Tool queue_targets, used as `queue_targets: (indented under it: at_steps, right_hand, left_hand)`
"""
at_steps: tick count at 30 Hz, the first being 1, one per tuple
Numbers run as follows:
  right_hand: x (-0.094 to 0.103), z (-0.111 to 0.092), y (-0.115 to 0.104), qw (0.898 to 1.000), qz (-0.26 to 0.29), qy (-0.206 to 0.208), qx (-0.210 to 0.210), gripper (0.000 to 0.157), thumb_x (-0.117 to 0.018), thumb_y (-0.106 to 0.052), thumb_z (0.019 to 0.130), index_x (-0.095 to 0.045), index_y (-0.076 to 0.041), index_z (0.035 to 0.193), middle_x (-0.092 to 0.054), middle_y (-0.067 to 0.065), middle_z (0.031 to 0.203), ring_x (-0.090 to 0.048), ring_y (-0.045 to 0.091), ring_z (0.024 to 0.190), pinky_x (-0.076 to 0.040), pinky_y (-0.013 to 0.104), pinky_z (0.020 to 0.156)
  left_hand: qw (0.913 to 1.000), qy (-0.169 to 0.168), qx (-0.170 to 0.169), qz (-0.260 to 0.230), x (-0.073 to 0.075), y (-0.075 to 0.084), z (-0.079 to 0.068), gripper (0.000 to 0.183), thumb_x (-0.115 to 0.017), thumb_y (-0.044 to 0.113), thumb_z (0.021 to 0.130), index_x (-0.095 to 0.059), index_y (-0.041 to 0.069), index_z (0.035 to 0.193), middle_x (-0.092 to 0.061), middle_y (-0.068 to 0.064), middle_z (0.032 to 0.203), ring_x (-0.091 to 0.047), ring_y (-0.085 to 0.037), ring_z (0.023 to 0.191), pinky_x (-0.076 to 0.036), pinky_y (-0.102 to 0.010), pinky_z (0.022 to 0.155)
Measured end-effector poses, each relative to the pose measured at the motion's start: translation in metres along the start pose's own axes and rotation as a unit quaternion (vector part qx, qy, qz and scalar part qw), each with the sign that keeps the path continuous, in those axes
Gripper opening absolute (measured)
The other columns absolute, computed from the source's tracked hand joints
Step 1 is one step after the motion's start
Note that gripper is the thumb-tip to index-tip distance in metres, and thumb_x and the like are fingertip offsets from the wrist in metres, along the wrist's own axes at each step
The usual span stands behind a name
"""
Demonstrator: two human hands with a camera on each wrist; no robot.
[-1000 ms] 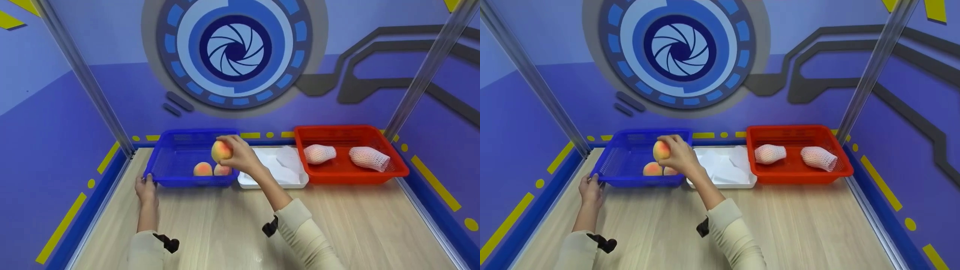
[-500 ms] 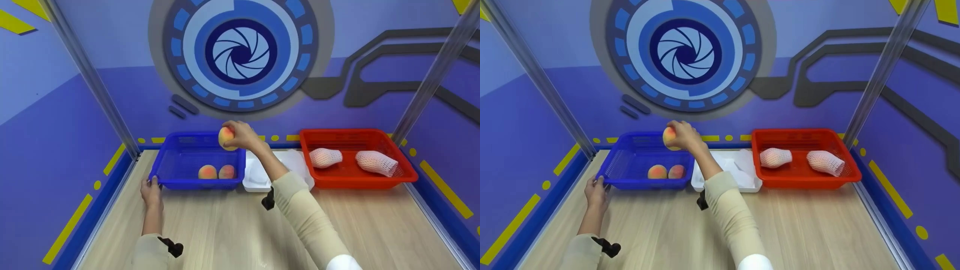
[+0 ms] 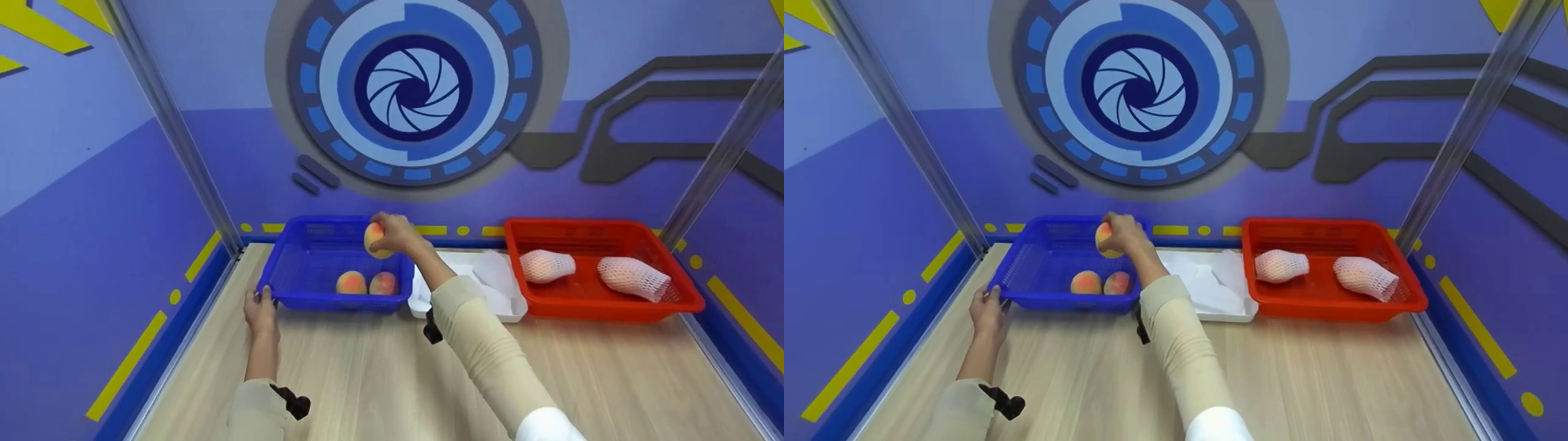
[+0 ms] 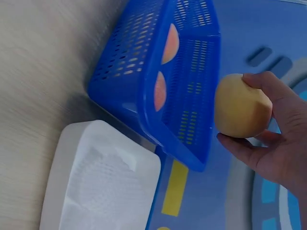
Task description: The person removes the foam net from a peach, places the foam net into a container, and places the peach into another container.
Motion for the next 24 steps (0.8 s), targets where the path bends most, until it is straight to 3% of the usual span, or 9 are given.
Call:
queue_targets:
  at_steps: [5, 9, 17, 21, 24]
  right_hand:
    - [-0.007, 0.001, 0.02, 0.999, -0.04, -0.005, -0.034, 0.063, -0.084, -0.019, 0.078, -0.06, -0.011, 0.136, -0.064, 0.015, 0.124, -0.059, 0.031, 0.109, -0.054, 0.042, 0.09]
    - [-0.007, 0.002, 0.03, 0.998, -0.038, -0.011, -0.057, 0.063, -0.085, -0.017, 0.077, -0.06, -0.01, 0.135, -0.062, 0.016, 0.127, -0.058, 0.032, 0.112, -0.055, 0.042, 0.093]
    - [-0.029, 0.011, 0.04, 0.995, -0.074, -0.028, -0.066, 0.066, -0.086, -0.016, 0.076, -0.056, -0.015, 0.135, -0.058, 0.018, 0.132, -0.057, 0.037, 0.117, -0.052, 0.049, 0.097]
    - [-0.043, 0.014, 0.039, 0.995, -0.092, -0.018, -0.044, 0.066, -0.084, -0.01, 0.074, -0.056, -0.013, 0.134, -0.055, 0.021, 0.132, -0.059, 0.041, 0.116, -0.052, 0.051, 0.097]
    - [-0.055, 0.012, 0.035, 0.991, -0.131, -0.014, -0.013, 0.056, -0.079, -0.005, 0.077, -0.06, -0.009, 0.13, -0.058, 0.022, 0.126, -0.062, 0.042, 0.111, -0.054, 0.05, 0.094]
  left_hand:
    - [0.9999, -0.009, 0.003, 0.009, -0.008, -0.002, 0.0, 0.045, -0.041, 0.015, 0.11, -0.036, -0.004, 0.15, -0.04, -0.026, 0.155, -0.042, -0.035, 0.143, -0.039, -0.041, 0.116]
    - [0.9999, -0.012, -0.002, 0.005, -0.013, 0.0, 0.003, 0.045, -0.042, 0.017, 0.11, -0.036, -0.004, 0.15, -0.04, -0.026, 0.155, -0.042, -0.034, 0.143, -0.039, -0.04, 0.116]
    - [0.9999, 0.0, 0.004, 0.012, -0.005, -0.003, 0.001, 0.043, -0.043, 0.016, 0.109, -0.038, -0.005, 0.146, -0.041, -0.028, 0.152, -0.044, -0.037, 0.141, -0.04, -0.042, 0.116]
    - [1.0, -0.001, 0.0, 0.005, 0.0, -0.003, 0.002, 0.042, -0.043, 0.016, 0.11, -0.037, -0.005, 0.145, -0.042, -0.029, 0.151, -0.045, -0.038, 0.141, -0.04, -0.042, 0.116]
    - [1.0, 0.0, -0.006, 0.001, 0.003, -0.002, 0.003, 0.041, -0.043, 0.016, 0.109, -0.038, -0.006, 0.143, -0.042, -0.03, 0.151, -0.044, -0.039, 0.14, -0.04, -0.043, 0.115]
Point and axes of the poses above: each hand's wrist, its own z-axis towards the middle knuckle, its own x-axis out of the back of the hand, y = z × x, the point moved 10 cm from there along z, towards the middle knuckle
